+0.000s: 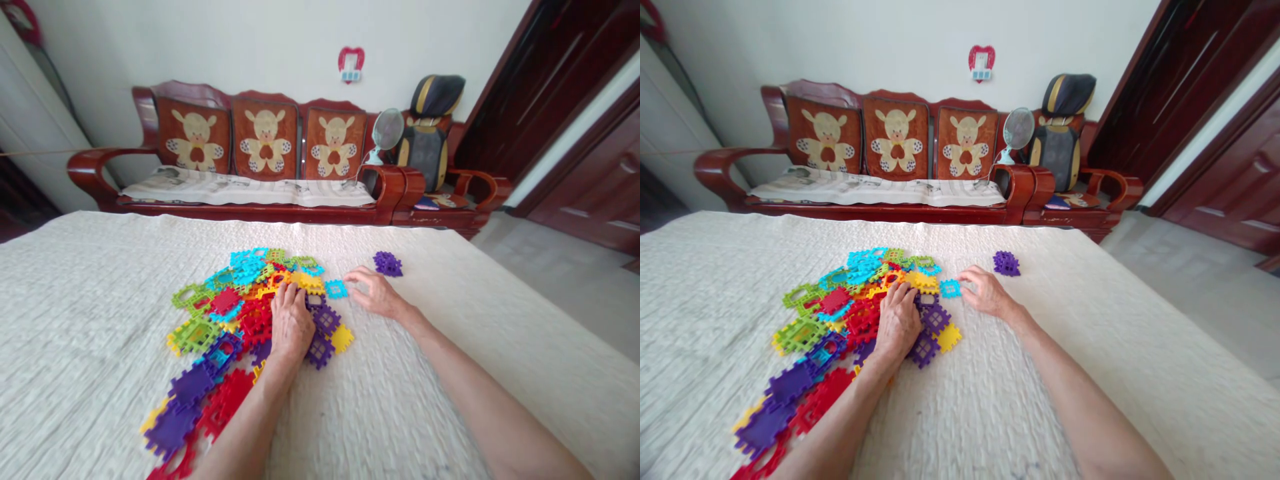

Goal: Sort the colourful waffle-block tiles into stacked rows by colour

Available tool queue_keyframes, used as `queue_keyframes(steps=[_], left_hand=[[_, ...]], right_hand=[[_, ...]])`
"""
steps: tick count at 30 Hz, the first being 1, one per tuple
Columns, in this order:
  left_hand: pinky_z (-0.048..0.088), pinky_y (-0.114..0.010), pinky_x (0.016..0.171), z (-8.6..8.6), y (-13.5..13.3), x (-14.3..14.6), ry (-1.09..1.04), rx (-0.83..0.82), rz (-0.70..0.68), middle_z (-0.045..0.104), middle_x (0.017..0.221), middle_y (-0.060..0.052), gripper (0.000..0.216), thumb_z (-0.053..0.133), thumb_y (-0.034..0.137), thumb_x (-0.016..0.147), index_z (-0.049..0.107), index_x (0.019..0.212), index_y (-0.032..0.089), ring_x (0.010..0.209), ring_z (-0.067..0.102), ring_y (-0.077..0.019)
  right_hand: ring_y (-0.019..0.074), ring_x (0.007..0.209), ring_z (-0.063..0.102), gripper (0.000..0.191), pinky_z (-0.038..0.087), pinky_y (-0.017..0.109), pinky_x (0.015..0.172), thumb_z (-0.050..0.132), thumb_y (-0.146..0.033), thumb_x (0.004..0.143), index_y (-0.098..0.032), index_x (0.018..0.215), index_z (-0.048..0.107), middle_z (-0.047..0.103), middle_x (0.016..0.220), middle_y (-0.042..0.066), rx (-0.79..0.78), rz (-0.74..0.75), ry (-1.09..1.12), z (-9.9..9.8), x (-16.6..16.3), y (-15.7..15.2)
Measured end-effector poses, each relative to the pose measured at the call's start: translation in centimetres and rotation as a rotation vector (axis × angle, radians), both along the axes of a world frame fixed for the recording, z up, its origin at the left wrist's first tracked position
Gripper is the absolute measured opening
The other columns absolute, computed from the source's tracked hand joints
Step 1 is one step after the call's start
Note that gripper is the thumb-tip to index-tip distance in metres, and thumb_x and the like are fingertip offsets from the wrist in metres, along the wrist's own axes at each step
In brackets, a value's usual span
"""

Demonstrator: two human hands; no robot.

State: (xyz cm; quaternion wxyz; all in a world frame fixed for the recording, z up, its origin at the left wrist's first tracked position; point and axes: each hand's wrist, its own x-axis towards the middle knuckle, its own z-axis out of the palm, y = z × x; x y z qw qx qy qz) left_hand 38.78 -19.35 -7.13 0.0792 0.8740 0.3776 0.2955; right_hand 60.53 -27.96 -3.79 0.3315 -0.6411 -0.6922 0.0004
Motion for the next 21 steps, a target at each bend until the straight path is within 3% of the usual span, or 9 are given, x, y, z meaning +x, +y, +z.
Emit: queue_keyframes(steps=[4,8,12,16,21], left_hand=[[0.04,-0.048,0.103,0.0,0.0,0.0,-0.014,0.004,0.003,0.056,0.131,-0.012,0.04,0.04,0.01,0.084,0.063,0.115,0.013,0.132,0.038,-0.0302],[0.041,-0.048,0.103,0.1,-0.1,0.0,0.0,0.008,0.014,0.055,0.132,-0.012,0.039,0.04,0.011,0.084,0.064,0.115,0.013,0.132,0.038,-0.0307],[0.04,-0.047,0.103,0.0,0.0,0.0,0.007,0.019,0.012,0.056,0.132,-0.012,0.039,0.041,0.011,0.084,0.063,0.115,0.013,0.131,0.039,-0.031],[0.041,-0.047,0.102,0.0,0.1,0.0,0.003,0.036,0.005,0.056,0.131,-0.013,0.04,0.041,0.012,0.083,0.063,0.117,0.013,0.131,0.039,-0.0306],[0.042,-0.047,0.1,-0.1,0.2,0.0,0.008,0.054,-0.001,0.056,0.13,-0.014,0.038,0.041,0.012,0.084,0.063,0.114,0.012,0.129,0.041,-0.0309]], right_hand=[[0.0173,0.086,0.06,0.021,0.046,0.031,0.08,0.06,-0.028,0.082,-0.018,0.1,0.065,0.064,0.095,0.006,-0.218,0.111,-0.042,1.0,-4.2,0.0],[0.0191,0.086,0.058,0.026,0.044,0.032,0.08,0.064,-0.038,0.08,-0.016,0.095,0.065,0.063,0.091,0.007,-0.303,0.016,-0.182,1.2,-6.1,-0.2],[0.0166,0.079,0.056,0.021,0.042,0.028,0.074,0.066,-0.035,0.078,-0.016,0.087,0.064,0.062,0.085,0.005,-0.32,-0.052,-0.171,0.9,-6.3,-0.1],[0.0126,0.068,0.051,0.018,0.037,0.025,0.063,0.069,-0.032,0.074,-0.017,0.078,0.061,0.058,0.073,0.0,-0.356,-0.078,-0.038,0.5,-6.2,0.2],[0.0093,0.06,0.049,0.018,0.035,0.021,0.057,0.068,-0.03,0.071,-0.017,0.079,0.059,0.056,0.066,-0.004,-0.493,-0.054,0.363,-0.6,-5.3,0.5]])
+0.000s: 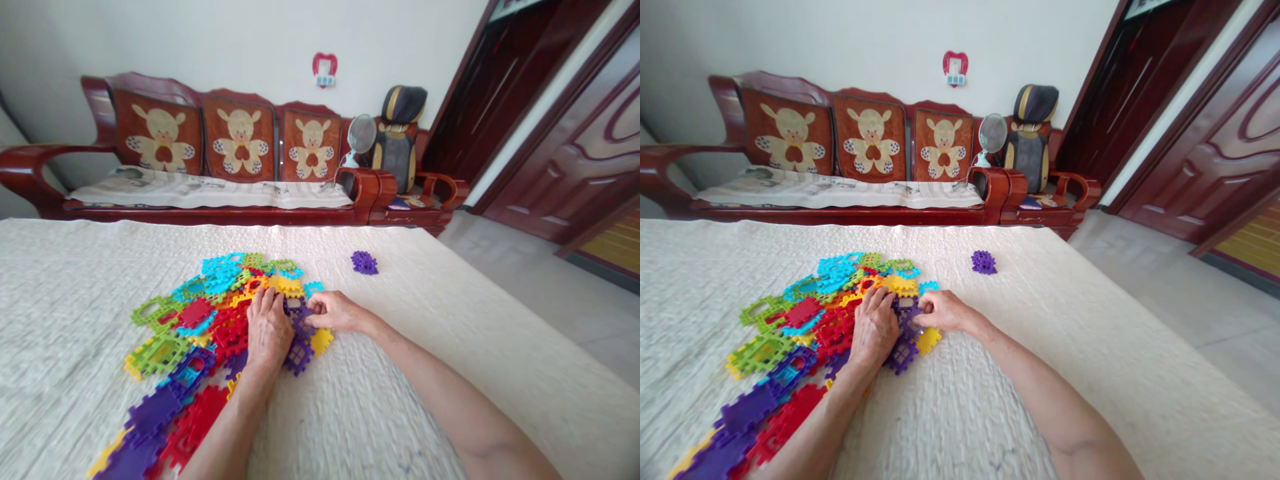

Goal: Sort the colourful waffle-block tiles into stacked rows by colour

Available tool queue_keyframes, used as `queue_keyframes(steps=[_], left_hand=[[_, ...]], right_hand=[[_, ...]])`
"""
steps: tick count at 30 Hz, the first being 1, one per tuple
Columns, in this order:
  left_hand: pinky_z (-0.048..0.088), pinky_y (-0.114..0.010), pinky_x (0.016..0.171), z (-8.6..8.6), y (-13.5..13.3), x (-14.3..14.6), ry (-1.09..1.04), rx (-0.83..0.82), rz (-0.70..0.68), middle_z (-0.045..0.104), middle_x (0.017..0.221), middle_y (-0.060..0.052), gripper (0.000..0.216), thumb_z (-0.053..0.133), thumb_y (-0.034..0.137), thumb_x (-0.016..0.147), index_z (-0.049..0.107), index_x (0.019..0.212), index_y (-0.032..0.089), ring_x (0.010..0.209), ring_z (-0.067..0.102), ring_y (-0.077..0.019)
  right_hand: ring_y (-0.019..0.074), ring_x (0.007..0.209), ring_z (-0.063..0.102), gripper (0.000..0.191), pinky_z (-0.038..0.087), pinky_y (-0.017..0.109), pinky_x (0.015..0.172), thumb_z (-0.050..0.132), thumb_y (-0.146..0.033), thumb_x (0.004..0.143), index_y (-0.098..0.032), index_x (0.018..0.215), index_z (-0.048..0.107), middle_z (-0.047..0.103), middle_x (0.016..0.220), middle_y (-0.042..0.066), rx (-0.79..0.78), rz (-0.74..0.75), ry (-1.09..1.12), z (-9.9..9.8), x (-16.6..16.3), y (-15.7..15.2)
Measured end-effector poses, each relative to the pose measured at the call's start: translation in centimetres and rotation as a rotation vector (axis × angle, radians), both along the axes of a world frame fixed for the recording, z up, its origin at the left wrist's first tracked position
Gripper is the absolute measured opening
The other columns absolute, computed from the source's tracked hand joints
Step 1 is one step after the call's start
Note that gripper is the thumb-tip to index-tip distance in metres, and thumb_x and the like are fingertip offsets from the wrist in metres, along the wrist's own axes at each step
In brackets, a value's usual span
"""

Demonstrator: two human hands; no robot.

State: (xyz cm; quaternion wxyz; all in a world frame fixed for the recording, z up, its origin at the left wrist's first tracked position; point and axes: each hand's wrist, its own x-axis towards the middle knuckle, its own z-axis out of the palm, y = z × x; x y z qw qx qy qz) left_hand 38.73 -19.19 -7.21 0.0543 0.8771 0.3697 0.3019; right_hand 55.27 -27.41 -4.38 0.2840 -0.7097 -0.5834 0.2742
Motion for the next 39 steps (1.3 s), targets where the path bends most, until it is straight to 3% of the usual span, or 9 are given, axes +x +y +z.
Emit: queue_keyframes(steps=[4,7,10,14,17,21,27,36,39], left_hand=[[0.043,-0.047,0.099,-0.2,0.1,0.0,0.001,0.023,-0.006,0.057,0.13,-0.014,0.039,0.039,0.013,0.085,0.063,0.116,0.01,0.129,0.041,-0.0313],[0.043,-0.047,0.099,-0.3,0.1,-0.1,0.0,0.026,-0.003,0.057,0.129,-0.014,0.039,0.039,0.012,0.085,0.063,0.115,0.012,0.129,0.041,-0.0309],[0.043,-0.047,0.1,-0.4,0.2,-0.1,0.002,0.017,-0.008,0.057,0.13,-0.013,0.039,0.042,0.012,0.083,0.063,0.116,0.013,0.129,0.04,-0.0306],[0.042,-0.048,0.1,-0.5,0.3,0.0,0.002,-0.001,-0.009,0.056,0.131,-0.014,0.041,0.043,0.011,0.082,0.063,0.117,0.014,0.13,0.04,-0.0308],[0.041,-0.049,0.101,-0.6,0.3,0.0,-0.006,-0.005,-0.011,0.056,0.131,-0.014,0.041,0.043,0.011,0.083,0.063,0.118,0.014,0.131,0.039,-0.0312],[0.04,-0.048,0.102,-0.7,0.3,-0.1,0.0,0.003,-0.01,0.056,0.131,-0.014,0.04,0.042,0.012,0.084,0.063,0.117,0.012,0.132,0.038,-0.0309],[0.042,-0.048,0.1,-0.6,0.3,-0.1,0.017,0.01,-0.002,0.056,0.132,-0.013,0.039,0.039,0.013,0.086,0.063,0.118,0.013,0.131,0.039,-0.0302],[0.042,-0.047,0.099,-0.8,0.5,0.0,-0.013,0.032,-0.012,0.057,0.129,-0.013,0.038,0.043,0.012,0.083,0.064,0.115,0.016,0.13,0.04,-0.0294],[0.043,-0.047,0.099,-0.7,0.4,-0.1,-0.016,0.038,-0.011,0.057,0.129,-0.013,0.037,0.042,0.013,0.084,0.064,0.114,0.015,0.129,0.04,-0.0298]], right_hand=[[0.0081,0.061,0.049,0.018,0.037,0.021,0.059,0.064,-0.032,0.074,-0.017,0.084,0.061,0.057,0.069,-0.004,-0.085,0.053,0.297,0.5,1.3,-0.1],[0.0073,0.059,0.048,0.022,0.036,0.02,0.058,0.063,-0.034,0.075,-0.016,0.087,0.063,0.058,0.07,-0.004,-0.116,0.035,0.369,1.7,3.0,-0.6],[0.0081,0.06,0.049,0.025,0.036,0.02,0.057,0.063,-0.036,0.075,-0.015,0.089,0.065,0.059,0.069,-0.003,-0.08,-0.097,0.291,2.4,5.2,-1.2],[0.0106,0.061,0.052,0.028,0.038,0.022,0.056,0.056,-0.033,0.079,-0.015,0.097,0.067,0.062,0.071,-0.001,-0.111,-0.227,0.138,1.9,8.0,-1.7],[0.0141,0.071,0.058,0.029,0.043,0.025,0.065,0.057,-0.028,0.077,-0.014,0.1,0.067,0.067,0.085,0.004,-0.11,-0.274,-0.025,1.6,9.0,-1.9],[0.0189,0.09,0.06,0.047,0.046,0.028,0.079,0.066,-0.027,0.068,-0.015,0.114,0.062,0.063,0.112,0.01,-0.066,-0.184,-0.256,2.4,8.6,-2.3],[0.0232,0.105,0.054,0.053,0.042,0.031,0.09,0.066,-0.028,0.068,-0.015,0.119,0.057,0.058,0.112,0.011,-0.033,-0.004,-0.492,2.7,6.0,-2.3],[0.0227,0.102,0.053,0.046,0.042,0.031,0.088,0.063,-0.016,0.066,-0.017,0.112,0.059,0.057,0.106,0.009,-0.07,0.005,-0.498,2.3,5.5,-2.3],[0.0218,0.105,0.053,0.053,0.042,0.031,0.091,0.058,-0.006,0.063,-0.017,0.115,0.058,0.056,0.111,0.009,-0.062,0.063,-0.49,2.3,6.1,-2.6]])
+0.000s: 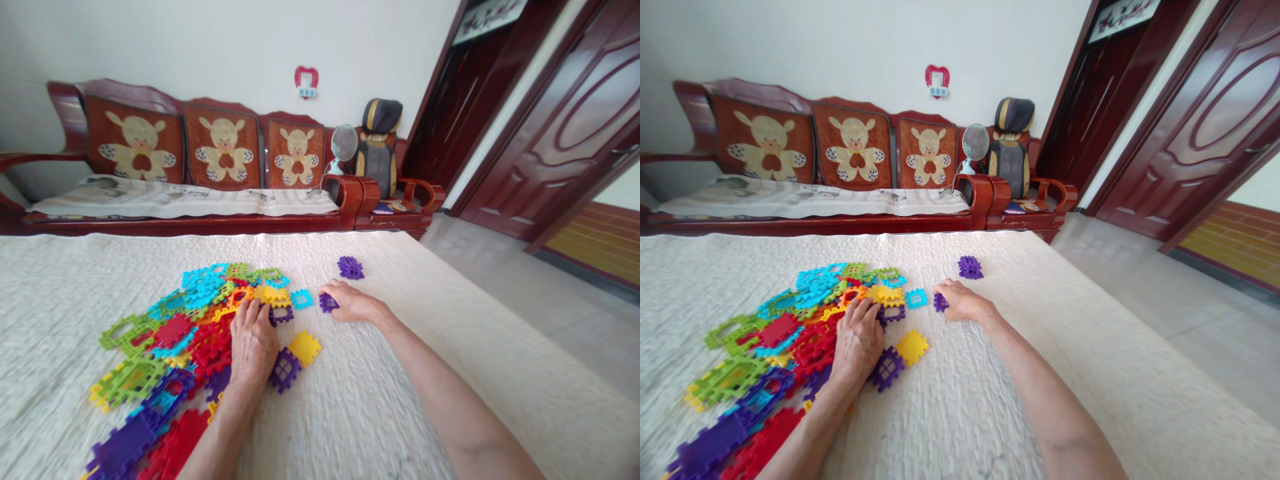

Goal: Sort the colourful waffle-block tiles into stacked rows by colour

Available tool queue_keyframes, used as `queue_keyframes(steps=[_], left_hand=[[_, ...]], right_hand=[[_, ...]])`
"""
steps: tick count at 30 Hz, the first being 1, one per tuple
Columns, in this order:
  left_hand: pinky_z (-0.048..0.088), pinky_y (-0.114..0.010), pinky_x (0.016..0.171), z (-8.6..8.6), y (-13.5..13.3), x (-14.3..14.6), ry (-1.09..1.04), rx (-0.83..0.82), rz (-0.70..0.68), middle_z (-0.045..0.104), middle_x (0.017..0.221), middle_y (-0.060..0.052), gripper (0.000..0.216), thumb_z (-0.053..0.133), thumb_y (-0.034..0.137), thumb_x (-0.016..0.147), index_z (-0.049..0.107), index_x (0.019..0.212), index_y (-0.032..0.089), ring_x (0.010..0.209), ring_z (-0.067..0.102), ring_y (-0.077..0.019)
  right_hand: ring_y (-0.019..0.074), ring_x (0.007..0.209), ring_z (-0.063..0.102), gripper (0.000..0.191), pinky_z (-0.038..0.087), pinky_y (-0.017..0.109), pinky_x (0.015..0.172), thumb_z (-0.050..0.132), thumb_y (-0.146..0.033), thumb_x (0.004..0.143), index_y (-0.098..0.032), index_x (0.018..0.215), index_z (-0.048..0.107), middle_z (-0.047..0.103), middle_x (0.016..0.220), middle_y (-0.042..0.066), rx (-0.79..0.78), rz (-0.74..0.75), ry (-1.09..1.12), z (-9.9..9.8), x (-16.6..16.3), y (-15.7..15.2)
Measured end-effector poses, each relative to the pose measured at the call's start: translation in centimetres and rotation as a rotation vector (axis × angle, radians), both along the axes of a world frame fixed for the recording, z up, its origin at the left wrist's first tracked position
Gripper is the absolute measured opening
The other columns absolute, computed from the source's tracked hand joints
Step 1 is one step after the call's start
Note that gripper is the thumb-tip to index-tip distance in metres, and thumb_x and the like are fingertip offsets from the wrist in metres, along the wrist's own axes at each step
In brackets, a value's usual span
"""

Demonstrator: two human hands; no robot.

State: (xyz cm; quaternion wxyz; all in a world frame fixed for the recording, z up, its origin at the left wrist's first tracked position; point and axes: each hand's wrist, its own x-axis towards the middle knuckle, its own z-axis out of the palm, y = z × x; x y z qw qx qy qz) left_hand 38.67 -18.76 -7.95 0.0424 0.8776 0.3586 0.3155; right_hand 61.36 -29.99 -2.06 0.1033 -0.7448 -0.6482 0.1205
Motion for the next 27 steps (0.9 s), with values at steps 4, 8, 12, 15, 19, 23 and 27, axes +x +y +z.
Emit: queue_keyframes(steps=[4,8,12,15,19,23,27], left_hand=[[0.042,-0.047,0.099,0.2,-0.1,0.0,0.0,-0.001,-0.005,0.058,0.128,-0.013,0.036,0.042,0.013,0.085,0.064,0.114,0.015,0.13,0.04,-0.0298],[0.043,-0.047,0.099,0.3,-0.1,0.0,0.005,0.005,-0.003,0.058,0.128,-0.013,0.036,0.04,0.014,0.086,0.064,0.114,0.013,0.129,0.041,-0.0302],[0.042,-0.046,0.098,0.2,-0.2,0.0,0.002,0.01,0.003,0.058,0.127,-0.014,0.036,0.04,0.013,0.086,0.064,0.112,0.013,0.129,0.041,-0.0298],[0.042,-0.046,0.099,0.1,-0.2,0.0,0.0,0.016,-0.001,0.058,0.128,-0.013,0.036,0.041,0.013,0.085,0.064,0.113,0.014,0.129,0.041,-0.0296],[0.042,-0.046,0.098,-0.1,-0.1,0.0,0.003,0.011,-0.003,0.058,0.128,-0.014,0.036,0.042,0.013,0.085,0.064,0.114,0.014,0.129,0.041,-0.0295],[0.041,-0.047,0.099,-0.3,0.0,0.0,-0.009,0.013,-0.004,0.058,0.128,-0.013,0.036,0.044,0.013,0.084,0.064,0.113,0.016,0.129,0.041,-0.0293],[0.042,-0.046,0.099,-0.2,0.0,0.0,-0.01,0.017,-0.008,0.058,0.127,-0.014,0.036,0.041,0.013,0.085,0.064,0.113,0.014,0.129,0.041,-0.03]], right_hand=[[0.0249,0.123,0.044,0.069,0.037,0.034,0.101,0.065,-0.012,0.062,-0.017,0.128,0.048,0.048,0.131,0.012,-0.021,-0.009,0.018,0.2,0.3,-0.2],[0.0323,0.126,0.042,0.064,0.035,0.043,0.101,0.059,-0.043,0.08,-0.01,0.132,0.043,0.046,0.132,0.022,-0.063,-0.325,-0.011,0.3,-0.8,0.0],[0.0325,0.117,0.051,0.054,0.039,0.042,0.095,0.053,-0.051,0.083,-0.012,0.12,0.051,0.052,0.123,0.023,-0.06,-0.453,-0.097,0.0,-2.5,0.5],[0.0311,0.105,0.057,0.045,0.043,0.041,0.088,0.055,-0.045,0.082,-0.011,0.113,0.055,0.054,0.115,0.023,-0.061,-0.455,-0.149,-0.3,-3.4,0.8],[0.0278,0.097,0.059,0.037,0.044,0.038,0.084,0.058,-0.038,0.079,-0.014,0.108,0.057,0.055,0.108,0.018,-0.03,-0.459,-0.165,-0.1,-2.8,0.9],[0.0255,0.098,0.056,0.045,0.043,0.035,0.086,0.058,-0.033,0.078,-0.016,0.119,0.052,0.054,0.108,0.014,0.209,-0.56,-0.185,0.1,0.1,0.7],[0.026,0.103,0.053,0.054,0.042,0.035,0.089,0.056,-0.036,0.079,-0.015,0.128,0.045,0.051,0.11,0.013,0.459,-0.725,-0.224,-0.9,3.2,0.2]])
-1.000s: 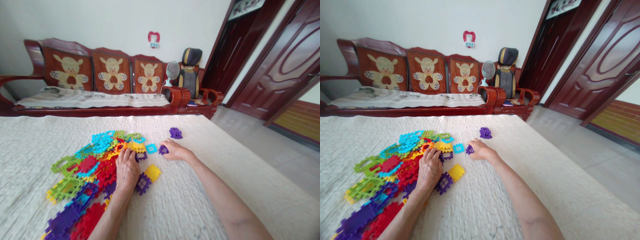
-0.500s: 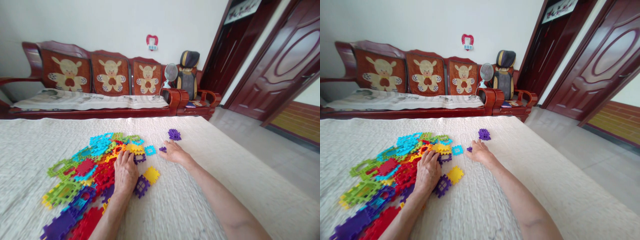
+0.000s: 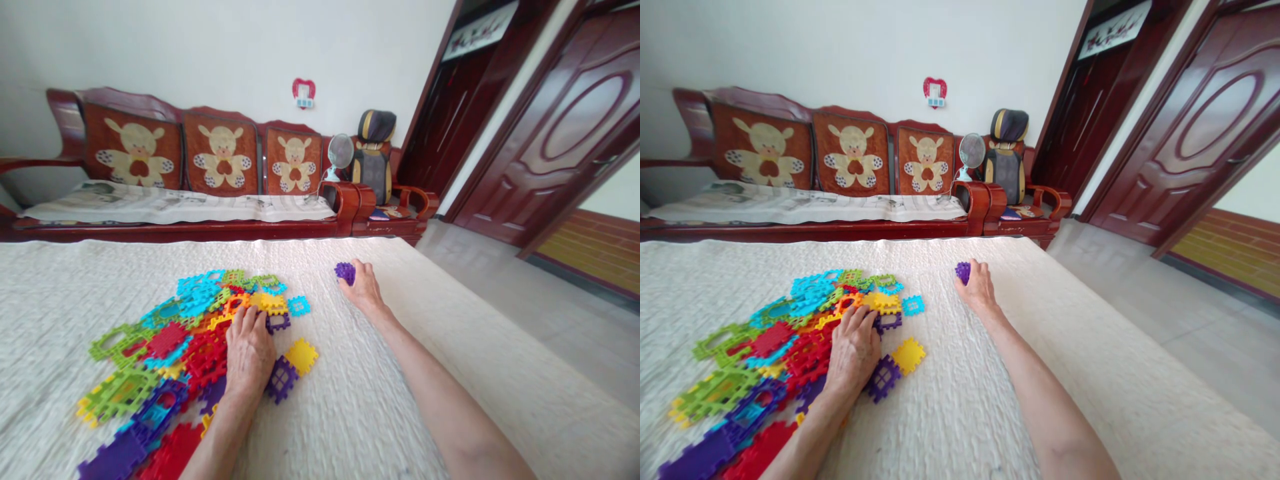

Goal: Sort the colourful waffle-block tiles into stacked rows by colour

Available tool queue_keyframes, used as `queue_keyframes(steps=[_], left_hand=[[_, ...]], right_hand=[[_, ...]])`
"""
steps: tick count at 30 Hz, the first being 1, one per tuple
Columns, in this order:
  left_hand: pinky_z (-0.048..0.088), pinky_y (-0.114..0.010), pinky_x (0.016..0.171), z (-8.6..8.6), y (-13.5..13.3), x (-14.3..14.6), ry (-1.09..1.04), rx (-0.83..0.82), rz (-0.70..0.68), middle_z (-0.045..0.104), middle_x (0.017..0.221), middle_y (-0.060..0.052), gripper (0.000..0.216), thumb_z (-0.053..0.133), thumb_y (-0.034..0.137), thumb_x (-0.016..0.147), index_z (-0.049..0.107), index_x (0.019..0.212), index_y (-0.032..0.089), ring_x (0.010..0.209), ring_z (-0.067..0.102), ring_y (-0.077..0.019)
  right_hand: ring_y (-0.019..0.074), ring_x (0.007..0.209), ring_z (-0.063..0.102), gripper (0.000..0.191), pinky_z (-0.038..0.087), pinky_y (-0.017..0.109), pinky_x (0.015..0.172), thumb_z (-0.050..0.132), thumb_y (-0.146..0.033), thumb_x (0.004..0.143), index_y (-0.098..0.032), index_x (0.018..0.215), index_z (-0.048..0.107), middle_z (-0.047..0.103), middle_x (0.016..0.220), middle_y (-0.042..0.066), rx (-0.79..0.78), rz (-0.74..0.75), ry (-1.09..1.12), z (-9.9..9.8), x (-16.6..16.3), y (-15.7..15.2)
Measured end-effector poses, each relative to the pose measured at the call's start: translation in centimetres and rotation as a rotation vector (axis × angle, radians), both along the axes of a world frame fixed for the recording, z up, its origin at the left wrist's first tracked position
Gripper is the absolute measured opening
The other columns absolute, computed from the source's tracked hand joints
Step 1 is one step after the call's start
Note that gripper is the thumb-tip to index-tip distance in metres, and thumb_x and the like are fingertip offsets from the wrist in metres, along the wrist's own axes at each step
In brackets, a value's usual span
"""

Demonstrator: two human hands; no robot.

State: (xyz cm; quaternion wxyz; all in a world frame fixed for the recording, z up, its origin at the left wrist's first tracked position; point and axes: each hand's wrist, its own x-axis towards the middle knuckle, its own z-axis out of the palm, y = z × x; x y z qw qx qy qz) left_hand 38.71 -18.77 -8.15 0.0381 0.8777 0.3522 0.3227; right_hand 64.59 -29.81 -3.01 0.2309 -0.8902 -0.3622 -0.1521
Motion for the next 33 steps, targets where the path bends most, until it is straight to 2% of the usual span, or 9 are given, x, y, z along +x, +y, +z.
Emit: queue_keyframes(steps=[6,14,17,19,22,25,27,30,33], left_hand=[[0.042,-0.046,0.098,0.1,0.0,0.0,0.011,-0.003,0.006,0.058,0.127,-0.015,0.036,0.04,0.013,0.085,0.063,0.113,0.013,0.129,0.041,-0.0304],[0.041,-0.046,0.101,0.3,-0.2,0.0,0.014,-0.035,0.009,0.056,0.13,-0.013,0.037,0.041,0.014,0.085,0.063,0.114,0.014,0.131,0.04,-0.0301],[0.04,-0.046,0.102,0.5,-0.2,0.0,0.022,-0.056,0.013,0.056,0.131,-0.013,0.039,0.041,0.014,0.084,0.063,0.116,0.015,0.131,0.039,-0.0298],[0.04,-0.046,0.103,0.6,-0.2,0.0,0.024,-0.07,0.017,0.056,0.131,-0.012,0.039,0.041,0.013,0.083,0.063,0.116,0.015,0.132,0.039,-0.0298],[0.04,-0.048,0.103,0.6,-0.3,0.0,0.023,-0.091,0.024,0.055,0.132,-0.013,0.04,0.04,0.011,0.083,0.064,0.115,0.015,0.133,0.038,-0.0301],[0.039,-0.048,0.103,0.8,-0.4,0.1,0.017,-0.1,0.019,0.055,0.132,-0.013,0.04,0.039,0.01,0.084,0.064,0.115,0.013,0.132,0.038,-0.0303],[0.04,-0.048,0.103,1.0,-0.4,0.1,0.012,-0.1,0.015,0.056,0.131,-0.013,0.04,0.039,0.01,0.084,0.063,0.116,0.013,0.132,0.038,-0.0305],[0.04,-0.047,0.102,1.2,-0.5,0.0,0.012,-0.1,0.013,0.056,0.131,-0.014,0.04,0.039,0.01,0.084,0.062,0.116,0.011,0.132,0.038,-0.0309],[0.04,-0.048,0.103,1.2,-0.6,0.0,0.011,-0.092,0.009,0.056,0.131,-0.014,0.038,0.038,0.011,0.086,0.063,0.115,0.011,0.132,0.039,-0.031]], right_hand=[[0.0276,0.104,0.05,0.054,0.041,0.038,0.089,0.055,-0.038,0.08,-0.015,0.128,0.043,0.049,0.113,0.014,0.02,-0.042,-0.041,-2.2,1.2,-0.5],[0.0289,0.103,0.05,0.058,0.04,0.04,0.088,0.057,-0.041,0.079,-0.016,0.129,0.044,0.05,0.116,0.014,0.004,-0.084,-0.091,-2.6,1.6,-0.6],[0.0317,0.109,0.048,0.06,0.038,0.044,0.092,0.058,-0.041,0.079,-0.014,0.131,0.043,0.048,0.122,0.016,0.048,-0.042,-0.125,-2.5,1.5,-0.5],[0.0314,0.114,0.046,0.055,0.037,0.044,0.097,0.055,-0.036,0.081,-0.013,0.13,0.045,0.047,0.124,0.017,0.099,0.068,-0.138,-2.1,1.1,-0.3],[0.0267,0.114,0.048,0.038,0.037,0.04,0.1,0.05,-0.026,0.085,-0.016,0.121,0.054,0.053,0.12,0.014,0.131,0.346,-0.075,-1.5,-0.6,0.6],[0.0216,0.103,0.055,0.025,0.042,0.036,0.095,0.049,-0.023,0.087,-0.021,0.108,0.062,0.059,0.107,0.009,0.11,0.657,0.048,-1.2,-3.6,1.7],[0.0194,0.098,0.057,0.022,0.045,0.033,0.09,0.053,-0.024,0.086,-0.02,0.105,0.063,0.06,0.103,0.008,0.089,0.815,0.097,-1.4,-5.9,2.2],[0.0193,0.098,0.056,0.025,0.046,0.033,0.089,0.058,-0.024,0.084,-0.02,0.108,0.064,0.059,0.103,0.008,0.014,0.944,0.093,-1.8,-8.7,2.6],[0.0198,0.098,0.055,0.029,0.046,0.034,0.089,0.06,-0.022,0.084,-0.02,0.113,0.063,0.059,0.103,0.008,-0.051,0.99,0.056,-2.1,-10.1,2.8]])
